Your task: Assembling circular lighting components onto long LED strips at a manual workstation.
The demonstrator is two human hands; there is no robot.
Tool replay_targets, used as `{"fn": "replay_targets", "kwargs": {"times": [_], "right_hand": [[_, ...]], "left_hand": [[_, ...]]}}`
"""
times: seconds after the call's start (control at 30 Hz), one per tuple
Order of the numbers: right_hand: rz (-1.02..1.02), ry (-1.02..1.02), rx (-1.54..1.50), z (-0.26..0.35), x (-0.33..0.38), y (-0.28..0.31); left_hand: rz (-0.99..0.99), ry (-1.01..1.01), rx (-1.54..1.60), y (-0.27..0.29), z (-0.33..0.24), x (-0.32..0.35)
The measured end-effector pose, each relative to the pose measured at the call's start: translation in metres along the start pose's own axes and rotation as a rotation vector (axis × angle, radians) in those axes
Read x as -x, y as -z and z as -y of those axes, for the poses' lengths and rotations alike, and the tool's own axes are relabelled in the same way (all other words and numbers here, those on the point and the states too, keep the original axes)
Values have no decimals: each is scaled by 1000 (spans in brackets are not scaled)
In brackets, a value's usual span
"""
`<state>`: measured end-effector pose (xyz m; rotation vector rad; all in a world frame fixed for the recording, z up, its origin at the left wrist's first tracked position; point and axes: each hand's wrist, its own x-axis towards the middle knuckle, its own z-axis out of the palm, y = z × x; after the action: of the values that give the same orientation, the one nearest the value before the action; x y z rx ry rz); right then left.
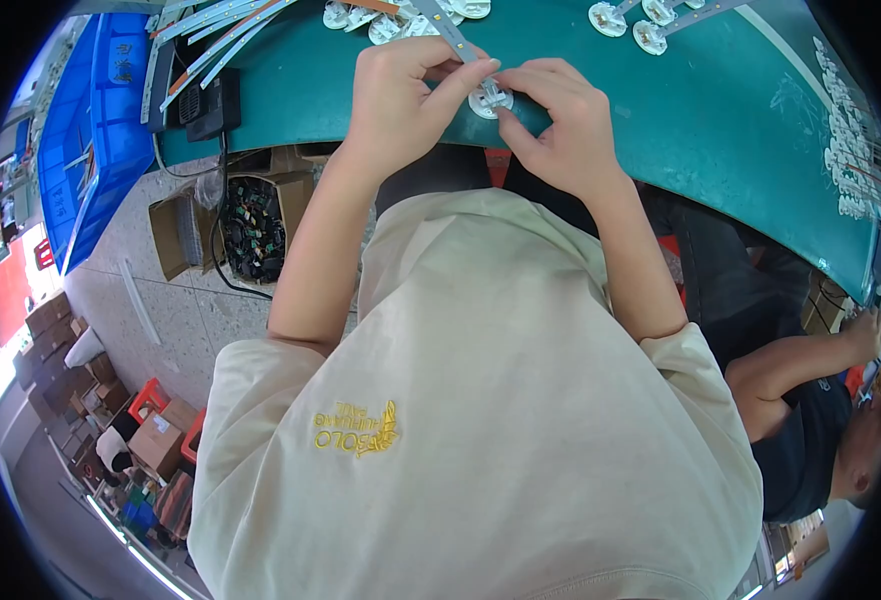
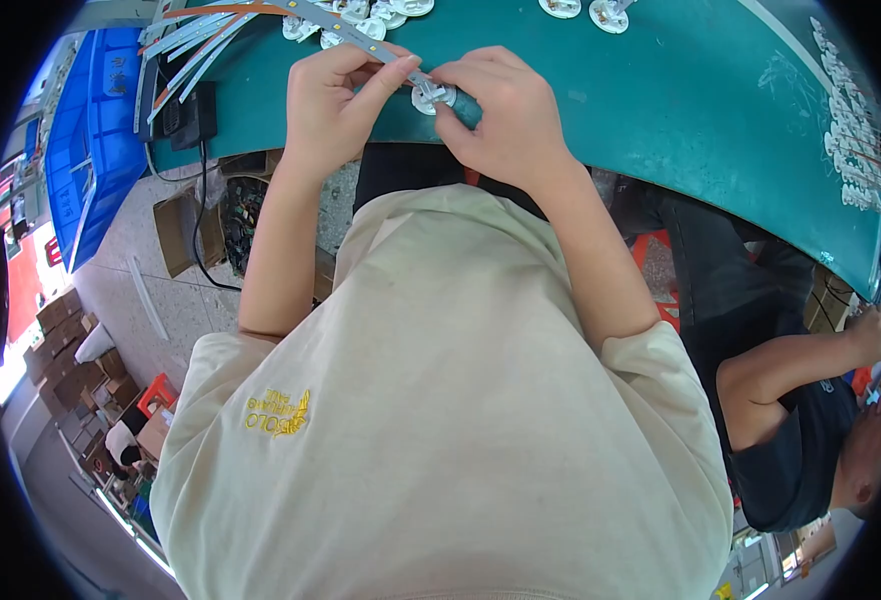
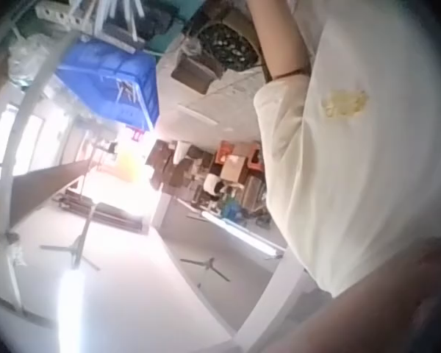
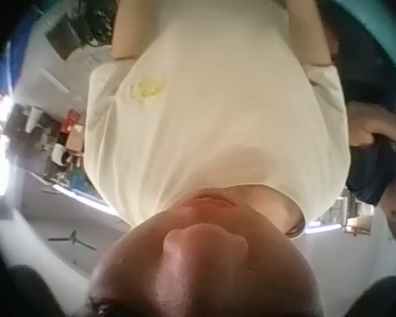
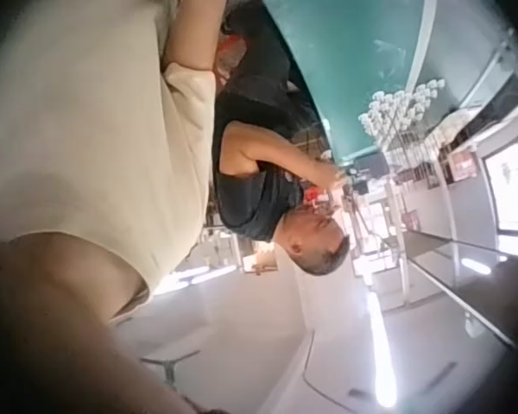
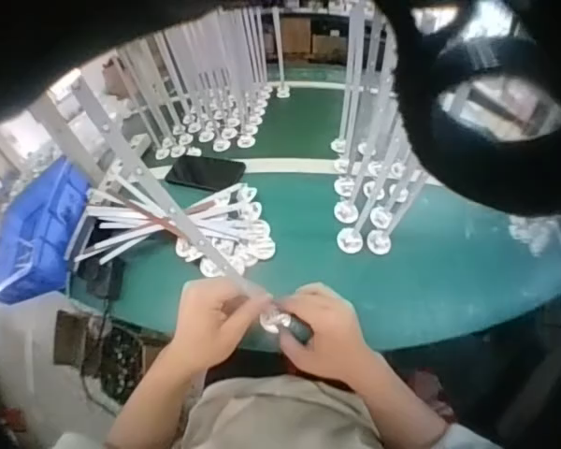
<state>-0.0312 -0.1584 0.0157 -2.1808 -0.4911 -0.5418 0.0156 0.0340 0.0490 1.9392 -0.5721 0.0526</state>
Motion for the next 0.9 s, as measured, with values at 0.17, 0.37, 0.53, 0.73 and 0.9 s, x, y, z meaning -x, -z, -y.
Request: {"fn": "replay_targets", "kwargs": {"times": [0.17,0.37,0.53,0.73,0.9], "right_hand": [[-3,-17,13,1,-1,-2],[-7,16,39,-5,-4,-3],[8,-40,11,15,-16,6],[178,-441,-249,26,-19,16],[168,-419,-248,24,-17,17]], "left_hand": [[-26,-54,26,-4,6,2],[-39,-78,-46,0,-14,-5],[-17,-643,94,-2,16,-23],[285,-168,32,13,5,-23],[76,-264,66,9,11,-7]]}}
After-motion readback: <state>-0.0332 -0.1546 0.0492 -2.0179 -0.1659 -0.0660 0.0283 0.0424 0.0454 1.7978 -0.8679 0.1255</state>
